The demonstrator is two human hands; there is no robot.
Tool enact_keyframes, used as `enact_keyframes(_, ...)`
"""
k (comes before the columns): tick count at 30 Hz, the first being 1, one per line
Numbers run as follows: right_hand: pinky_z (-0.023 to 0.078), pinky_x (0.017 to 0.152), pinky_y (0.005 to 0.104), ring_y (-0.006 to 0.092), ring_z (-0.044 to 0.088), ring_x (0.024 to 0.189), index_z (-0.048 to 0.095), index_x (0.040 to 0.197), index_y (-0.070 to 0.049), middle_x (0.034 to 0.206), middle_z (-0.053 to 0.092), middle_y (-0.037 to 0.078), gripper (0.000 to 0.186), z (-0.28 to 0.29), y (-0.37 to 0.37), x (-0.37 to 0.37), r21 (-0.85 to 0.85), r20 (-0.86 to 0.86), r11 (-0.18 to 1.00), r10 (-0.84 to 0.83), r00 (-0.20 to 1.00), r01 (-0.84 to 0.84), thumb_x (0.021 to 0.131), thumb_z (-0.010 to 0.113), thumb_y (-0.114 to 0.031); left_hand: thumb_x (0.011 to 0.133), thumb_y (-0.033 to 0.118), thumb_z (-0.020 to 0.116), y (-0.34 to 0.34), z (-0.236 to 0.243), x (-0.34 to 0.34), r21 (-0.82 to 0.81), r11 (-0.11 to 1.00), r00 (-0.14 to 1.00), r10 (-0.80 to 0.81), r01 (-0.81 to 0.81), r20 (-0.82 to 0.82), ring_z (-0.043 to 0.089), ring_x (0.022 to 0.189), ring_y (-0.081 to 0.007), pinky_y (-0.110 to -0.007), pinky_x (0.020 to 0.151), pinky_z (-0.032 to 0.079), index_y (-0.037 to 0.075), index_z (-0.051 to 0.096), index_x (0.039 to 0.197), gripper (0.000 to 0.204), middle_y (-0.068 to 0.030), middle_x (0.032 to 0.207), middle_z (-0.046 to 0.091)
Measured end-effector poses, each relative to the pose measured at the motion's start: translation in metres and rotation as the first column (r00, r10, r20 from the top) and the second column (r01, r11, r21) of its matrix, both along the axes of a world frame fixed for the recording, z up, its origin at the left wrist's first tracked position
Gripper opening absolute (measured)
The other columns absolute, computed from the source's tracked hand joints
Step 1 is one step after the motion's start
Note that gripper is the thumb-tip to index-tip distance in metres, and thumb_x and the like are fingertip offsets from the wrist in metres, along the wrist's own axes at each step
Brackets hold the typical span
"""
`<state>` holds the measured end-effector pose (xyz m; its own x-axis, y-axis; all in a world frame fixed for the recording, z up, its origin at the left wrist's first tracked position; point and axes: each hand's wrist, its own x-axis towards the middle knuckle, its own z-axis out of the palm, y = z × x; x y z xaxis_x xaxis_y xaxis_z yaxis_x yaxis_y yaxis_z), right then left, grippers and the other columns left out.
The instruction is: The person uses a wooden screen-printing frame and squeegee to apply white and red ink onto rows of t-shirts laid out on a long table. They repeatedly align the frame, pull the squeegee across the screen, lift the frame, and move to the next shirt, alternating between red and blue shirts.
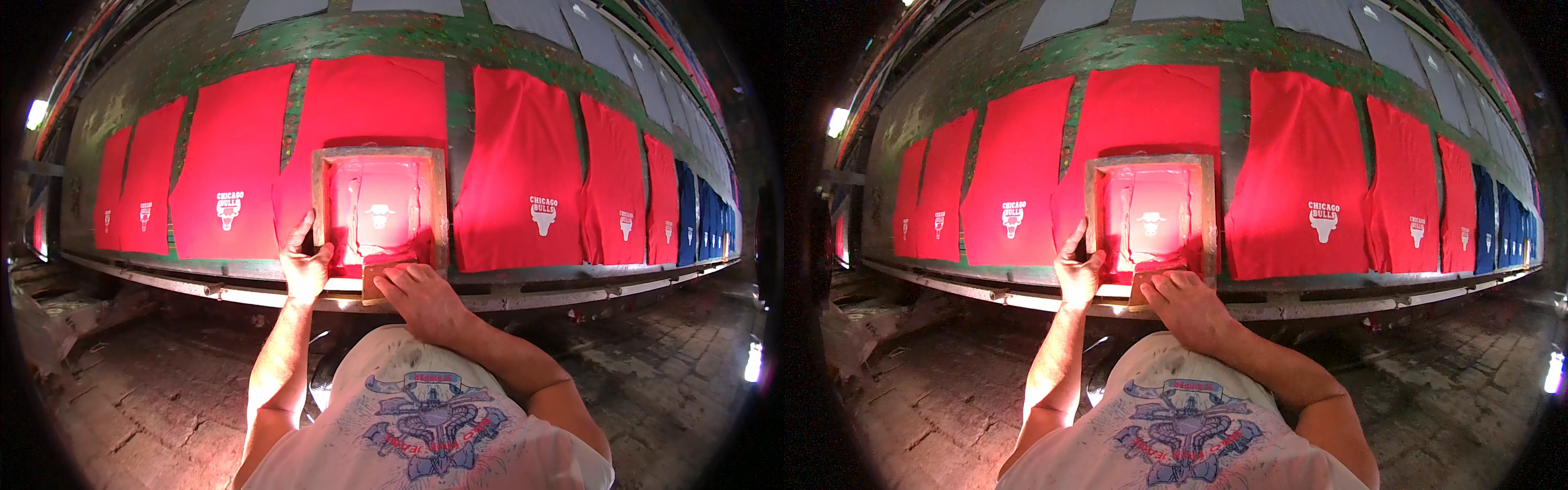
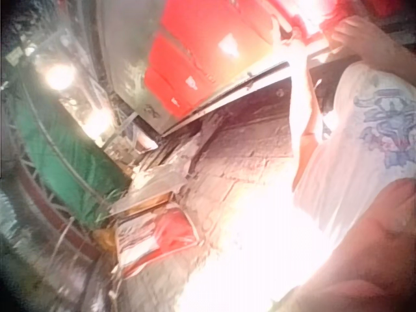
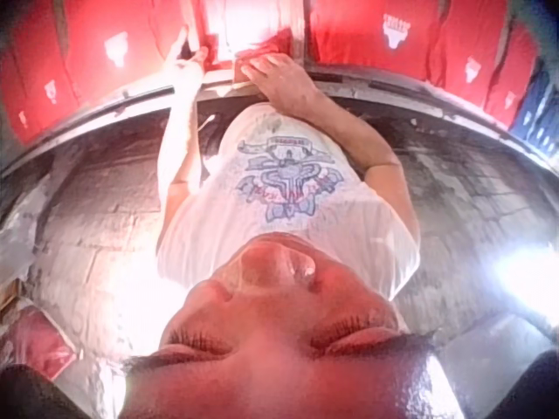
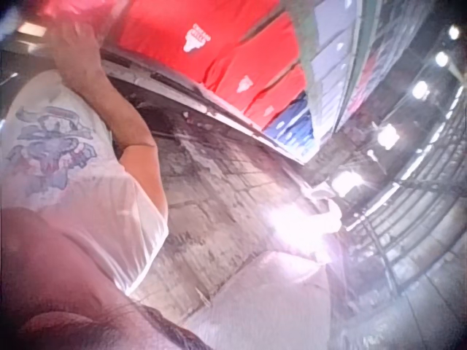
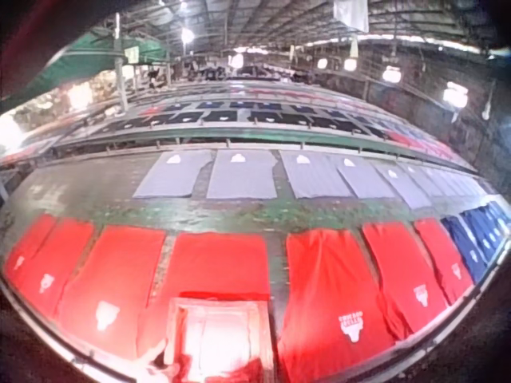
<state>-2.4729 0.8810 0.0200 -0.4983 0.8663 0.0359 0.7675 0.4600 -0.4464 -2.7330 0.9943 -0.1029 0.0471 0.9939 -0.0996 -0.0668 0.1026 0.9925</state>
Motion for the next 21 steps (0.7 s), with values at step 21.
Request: enact_keyframes(21,0.053,0.116,0.0518,0.0386,0.064,0.134,0.071,0.142,-0.006,0.142,0.07,0.014,0.057,-0.013,0.15,0.021,0.045,0.014,0.966,-0.254,0.967,0.254,0.087,0.064,0.007,0.082,-0.011,0.074,0.001,-0.004,0.002,0.172,0.985,0.974,0.06,-0.022,-0.218,0.066,0.143,-0.0296,-0.041,0.125,0.048,0.001,0.071,0.152,0.071,-0.0189,0.146,0.072)
